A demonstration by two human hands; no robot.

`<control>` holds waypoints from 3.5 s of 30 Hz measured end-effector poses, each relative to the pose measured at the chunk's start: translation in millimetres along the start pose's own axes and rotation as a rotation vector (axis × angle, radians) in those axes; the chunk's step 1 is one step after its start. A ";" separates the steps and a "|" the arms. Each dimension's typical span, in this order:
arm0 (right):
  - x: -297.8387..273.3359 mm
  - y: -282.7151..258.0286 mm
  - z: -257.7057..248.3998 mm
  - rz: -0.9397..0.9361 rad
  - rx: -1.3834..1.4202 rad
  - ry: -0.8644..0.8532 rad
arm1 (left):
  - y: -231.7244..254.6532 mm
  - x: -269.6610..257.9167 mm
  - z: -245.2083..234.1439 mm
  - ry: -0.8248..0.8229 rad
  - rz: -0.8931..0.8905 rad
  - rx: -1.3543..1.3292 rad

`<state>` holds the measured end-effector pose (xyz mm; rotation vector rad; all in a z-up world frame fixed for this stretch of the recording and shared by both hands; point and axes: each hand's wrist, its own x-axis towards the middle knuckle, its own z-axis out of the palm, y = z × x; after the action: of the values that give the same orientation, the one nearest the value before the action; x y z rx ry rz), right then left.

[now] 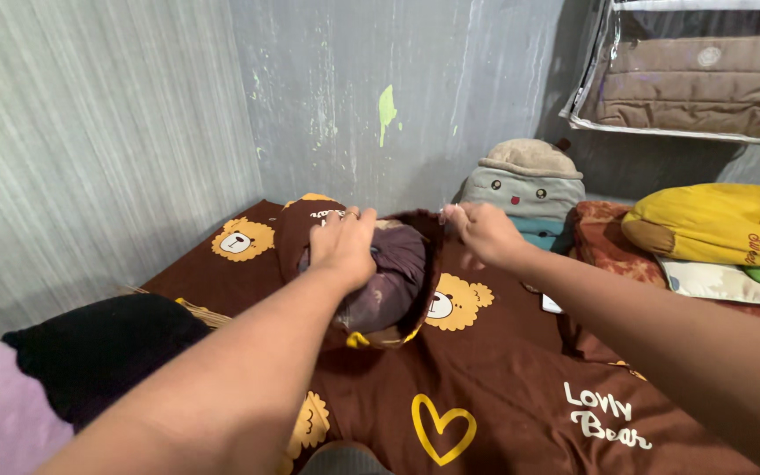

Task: The person uses a small broom to dust a blue and white plush pillow, then a brown bear-patterned pillow. They then tie the drawstring on the brown pillow to close it.

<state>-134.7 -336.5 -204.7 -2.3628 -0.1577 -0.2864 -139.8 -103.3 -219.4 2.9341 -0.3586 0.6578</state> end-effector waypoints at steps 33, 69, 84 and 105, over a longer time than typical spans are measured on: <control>-61.8 -107.5 -124.3 -0.100 0.911 -0.314 | -12.9 2.4 2.8 0.114 -0.506 0.030; 18.9 28.2 38.0 -0.077 0.373 -0.313 | 9.1 21.7 30.5 0.008 -0.505 -0.179; -3.3 -67.9 4.8 0.170 1.108 -0.222 | 30.9 3.2 21.6 -0.101 -0.532 -0.092; -11.0 -83.5 -69.7 0.219 1.107 -0.337 | 42.4 -0.4 1.4 -0.071 -0.150 -0.489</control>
<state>-172.8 -325.1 -102.9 -1.2848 -0.1567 0.2663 -150.3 -144.3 -218.4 2.4894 -0.2579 0.3794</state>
